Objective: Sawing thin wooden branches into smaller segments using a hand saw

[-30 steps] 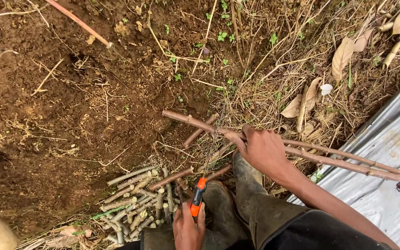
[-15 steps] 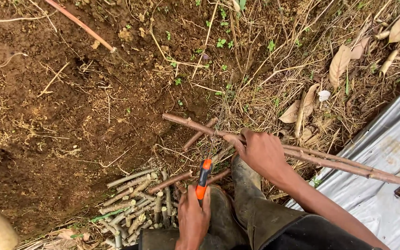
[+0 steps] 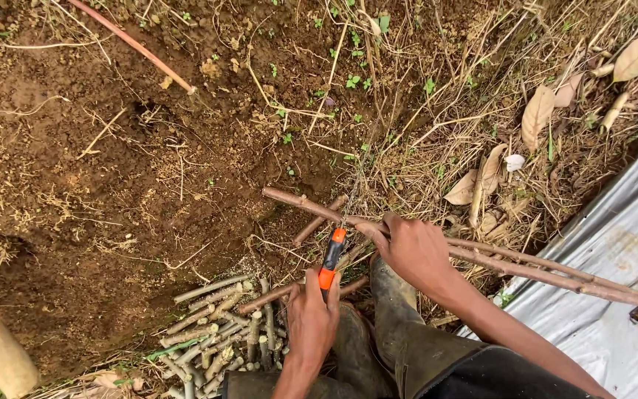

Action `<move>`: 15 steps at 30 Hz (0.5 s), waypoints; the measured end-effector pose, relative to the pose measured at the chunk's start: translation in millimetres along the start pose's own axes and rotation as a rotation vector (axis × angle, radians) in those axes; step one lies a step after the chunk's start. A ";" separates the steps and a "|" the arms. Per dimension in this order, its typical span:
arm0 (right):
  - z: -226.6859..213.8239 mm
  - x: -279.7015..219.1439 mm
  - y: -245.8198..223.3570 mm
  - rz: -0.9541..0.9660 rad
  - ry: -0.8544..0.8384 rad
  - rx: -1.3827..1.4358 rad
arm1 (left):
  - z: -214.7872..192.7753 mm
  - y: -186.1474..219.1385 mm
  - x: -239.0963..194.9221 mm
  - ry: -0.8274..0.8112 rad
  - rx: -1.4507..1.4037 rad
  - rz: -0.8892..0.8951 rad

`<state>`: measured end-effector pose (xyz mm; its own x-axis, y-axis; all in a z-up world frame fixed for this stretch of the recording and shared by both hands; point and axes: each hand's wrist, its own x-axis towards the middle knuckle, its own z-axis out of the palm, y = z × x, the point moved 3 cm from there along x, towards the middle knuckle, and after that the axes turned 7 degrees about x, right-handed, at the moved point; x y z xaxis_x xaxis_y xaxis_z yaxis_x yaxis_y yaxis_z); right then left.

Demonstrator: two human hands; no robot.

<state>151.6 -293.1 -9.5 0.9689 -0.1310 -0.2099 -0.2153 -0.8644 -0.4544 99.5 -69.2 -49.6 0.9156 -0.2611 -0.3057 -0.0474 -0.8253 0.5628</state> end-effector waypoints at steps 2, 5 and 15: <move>-1.3 -2.9 1.4 0.018 0.001 0.040 | 8.1 -12.0 -15.2 0.001 0.072 -0.017; -8.0 -4.0 -2.5 0.020 0.017 0.065 | 30.6 -48.8 -65.6 -0.096 0.131 -0.233; -2.3 -3.8 -6.4 0.032 0.009 -0.018 | 4.6 -2.1 -5.5 0.114 0.104 0.077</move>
<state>149.5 -288.2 -3.8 0.9627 -0.1631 -0.2160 -0.2441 -0.8680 -0.4323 92.7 -68.3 -52.7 0.9467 -0.2723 -0.1723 -0.1553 -0.8540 0.4965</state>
